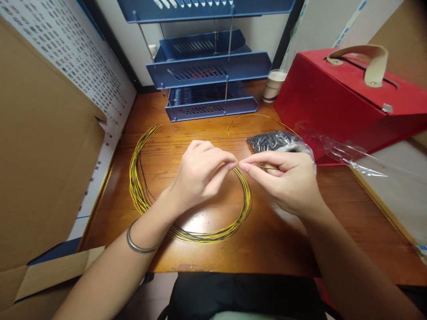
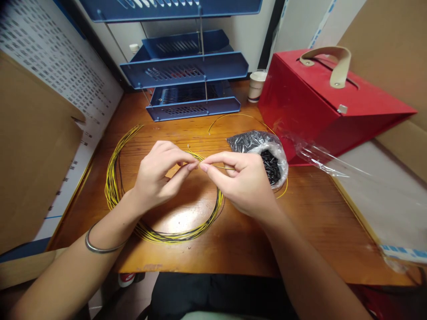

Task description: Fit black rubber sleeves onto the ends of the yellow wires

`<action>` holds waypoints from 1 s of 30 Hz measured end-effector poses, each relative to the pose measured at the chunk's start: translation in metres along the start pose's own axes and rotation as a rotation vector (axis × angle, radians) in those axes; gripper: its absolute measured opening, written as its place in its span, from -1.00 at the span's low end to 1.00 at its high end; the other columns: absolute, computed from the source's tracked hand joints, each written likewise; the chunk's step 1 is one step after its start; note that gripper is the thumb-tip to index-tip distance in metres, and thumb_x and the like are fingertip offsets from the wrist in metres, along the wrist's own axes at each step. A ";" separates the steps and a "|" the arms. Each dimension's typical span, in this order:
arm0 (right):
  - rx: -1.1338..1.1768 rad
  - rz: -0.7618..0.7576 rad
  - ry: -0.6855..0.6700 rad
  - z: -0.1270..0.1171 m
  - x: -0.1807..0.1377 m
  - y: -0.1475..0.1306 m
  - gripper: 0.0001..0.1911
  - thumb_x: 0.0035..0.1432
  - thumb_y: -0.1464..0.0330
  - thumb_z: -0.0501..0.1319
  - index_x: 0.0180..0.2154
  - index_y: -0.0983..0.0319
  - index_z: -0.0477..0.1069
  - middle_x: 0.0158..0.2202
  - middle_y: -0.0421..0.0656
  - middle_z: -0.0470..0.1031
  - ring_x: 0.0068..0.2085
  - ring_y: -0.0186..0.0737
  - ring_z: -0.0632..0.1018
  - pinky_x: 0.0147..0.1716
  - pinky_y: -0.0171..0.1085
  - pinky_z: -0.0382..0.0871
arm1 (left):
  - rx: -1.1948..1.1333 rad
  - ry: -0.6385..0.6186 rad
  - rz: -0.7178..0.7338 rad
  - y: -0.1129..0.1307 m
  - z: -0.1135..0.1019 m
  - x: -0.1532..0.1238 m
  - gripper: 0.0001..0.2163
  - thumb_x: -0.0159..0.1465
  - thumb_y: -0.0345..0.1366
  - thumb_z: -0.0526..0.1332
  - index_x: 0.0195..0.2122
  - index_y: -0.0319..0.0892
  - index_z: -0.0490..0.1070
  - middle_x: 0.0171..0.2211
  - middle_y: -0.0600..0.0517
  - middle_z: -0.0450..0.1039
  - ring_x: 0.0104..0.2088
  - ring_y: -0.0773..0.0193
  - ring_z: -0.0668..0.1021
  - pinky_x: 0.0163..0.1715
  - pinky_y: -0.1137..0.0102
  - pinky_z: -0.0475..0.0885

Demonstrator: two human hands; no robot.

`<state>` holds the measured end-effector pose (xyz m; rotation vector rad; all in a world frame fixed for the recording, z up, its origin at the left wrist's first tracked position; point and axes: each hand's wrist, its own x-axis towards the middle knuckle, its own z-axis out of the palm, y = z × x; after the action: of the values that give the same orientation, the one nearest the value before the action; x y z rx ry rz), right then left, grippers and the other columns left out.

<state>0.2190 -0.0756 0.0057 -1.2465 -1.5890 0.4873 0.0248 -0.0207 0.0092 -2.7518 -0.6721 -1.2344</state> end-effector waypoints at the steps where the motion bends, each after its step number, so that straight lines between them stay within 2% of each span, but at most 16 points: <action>1: -0.014 -0.014 0.009 0.001 0.000 0.000 -0.88 0.12 0.35 0.34 -0.36 0.20 0.67 -0.71 -0.32 0.19 -0.63 -0.46 0.07 -0.65 -0.33 -0.09 | -0.005 -0.004 -0.006 0.001 0.000 0.000 -0.90 0.38 -0.34 0.20 -0.28 -0.18 0.48 -0.40 0.04 0.58 -0.39 0.30 0.47 -0.24 0.30 0.31; 9: -0.129 -0.183 0.082 0.002 -0.002 0.000 -0.89 0.12 0.38 0.34 -0.35 0.18 0.68 -0.69 -0.29 0.37 -0.66 -0.44 0.13 -0.66 -0.31 0.00 | -0.018 -0.065 -0.062 0.006 -0.002 0.002 -0.85 0.41 -0.30 0.14 -0.28 -0.18 0.45 -0.40 0.02 0.56 -0.35 0.25 0.45 -0.22 0.29 0.30; 14: -0.172 -0.240 0.093 0.002 -0.003 0.001 -0.88 0.13 0.37 0.33 -0.35 0.17 0.68 -0.70 -0.28 0.39 -0.68 -0.44 0.15 -0.66 -0.31 0.04 | -0.068 -0.082 -0.092 0.010 -0.003 0.002 -0.85 0.41 -0.31 0.13 -0.30 -0.18 0.41 -0.41 0.03 0.52 -0.35 0.26 0.42 -0.23 0.29 0.28; 17: -0.195 -0.290 0.092 0.003 -0.003 0.001 -0.88 0.13 0.38 0.32 -0.36 0.17 0.68 -0.70 -0.28 0.40 -0.69 -0.44 0.16 -0.66 -0.32 0.05 | -0.184 -0.108 -0.178 0.012 -0.003 0.003 -0.84 0.42 -0.33 0.11 -0.32 -0.18 0.36 -0.43 0.06 0.44 -0.37 0.30 0.39 -0.25 0.31 0.27; 22: -0.214 -0.402 0.121 0.004 -0.002 0.002 -0.87 0.14 0.43 0.31 -0.38 0.18 0.66 -0.68 -0.26 0.46 -0.70 -0.45 0.21 -0.66 -0.34 0.10 | -0.537 -0.155 -0.420 0.014 -0.002 0.004 -0.81 0.42 -0.27 0.12 -0.35 -0.19 0.32 -0.45 0.10 0.33 -0.42 0.37 0.36 -0.37 0.40 0.28; 26: -0.214 -0.402 0.122 0.005 -0.002 0.001 -0.87 0.15 0.43 0.31 -0.37 0.16 0.66 -0.67 -0.27 0.46 -0.69 -0.45 0.20 -0.66 -0.34 0.08 | -0.725 -0.157 -0.531 0.016 0.001 0.004 -0.76 0.41 -0.22 0.14 -0.40 -0.19 0.31 -0.50 0.12 0.27 -0.49 0.40 0.31 -0.46 0.43 0.25; 30: -0.184 -0.339 0.126 0.004 -0.003 -0.001 -0.89 0.15 0.42 0.32 -0.35 0.21 0.66 -0.70 -0.29 0.37 -0.68 -0.45 0.16 -0.66 -0.33 0.06 | -0.776 -0.137 -0.579 0.014 0.002 0.003 -0.70 0.42 -0.19 0.14 -0.44 -0.20 0.35 -0.57 0.13 0.29 -0.55 0.41 0.34 -0.50 0.44 0.25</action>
<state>0.2154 -0.0774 0.0033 -1.0878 -1.7209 0.0478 0.0337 -0.0324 0.0119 -3.4162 -1.3105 -1.7143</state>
